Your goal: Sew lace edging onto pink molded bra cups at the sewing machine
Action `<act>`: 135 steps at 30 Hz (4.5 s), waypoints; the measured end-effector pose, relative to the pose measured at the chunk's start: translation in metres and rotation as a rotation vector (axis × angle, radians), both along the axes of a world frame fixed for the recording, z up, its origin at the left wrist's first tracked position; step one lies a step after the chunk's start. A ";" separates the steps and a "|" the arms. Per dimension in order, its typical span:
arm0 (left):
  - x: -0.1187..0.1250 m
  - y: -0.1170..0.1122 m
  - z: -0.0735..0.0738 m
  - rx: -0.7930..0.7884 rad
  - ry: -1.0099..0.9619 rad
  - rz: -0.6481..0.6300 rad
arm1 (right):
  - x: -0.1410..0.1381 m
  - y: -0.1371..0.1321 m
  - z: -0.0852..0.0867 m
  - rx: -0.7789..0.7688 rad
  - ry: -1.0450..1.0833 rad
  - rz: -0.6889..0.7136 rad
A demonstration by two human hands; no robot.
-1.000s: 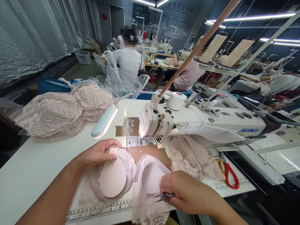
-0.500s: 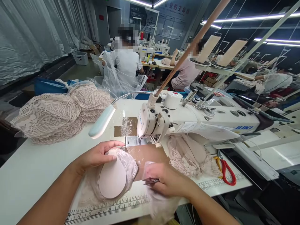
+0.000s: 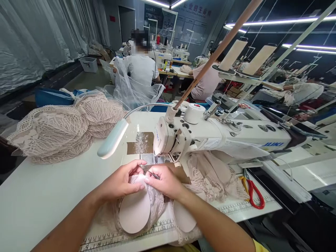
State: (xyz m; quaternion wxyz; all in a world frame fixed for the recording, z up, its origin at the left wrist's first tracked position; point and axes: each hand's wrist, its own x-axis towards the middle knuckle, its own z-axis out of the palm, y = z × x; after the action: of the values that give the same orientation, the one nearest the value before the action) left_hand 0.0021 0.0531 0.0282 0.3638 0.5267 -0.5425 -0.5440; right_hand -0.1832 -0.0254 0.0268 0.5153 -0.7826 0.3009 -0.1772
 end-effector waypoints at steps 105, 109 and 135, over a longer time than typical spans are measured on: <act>-0.010 0.013 0.016 -0.325 -0.654 0.082 | -0.006 -0.006 -0.007 0.781 -0.145 -0.020; -0.016 0.013 0.007 -0.546 -0.826 0.033 | 0.000 0.000 -0.010 0.788 -0.207 -0.054; -0.014 0.009 0.007 -0.758 -0.769 0.216 | -0.013 -0.003 -0.008 0.307 -0.146 -0.011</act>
State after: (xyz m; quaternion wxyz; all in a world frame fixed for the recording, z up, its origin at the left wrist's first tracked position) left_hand -0.0122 0.0619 0.0352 0.3572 0.5724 -0.7371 -0.0385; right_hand -0.1963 -0.0282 0.0186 0.6483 -0.6782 0.2905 -0.1881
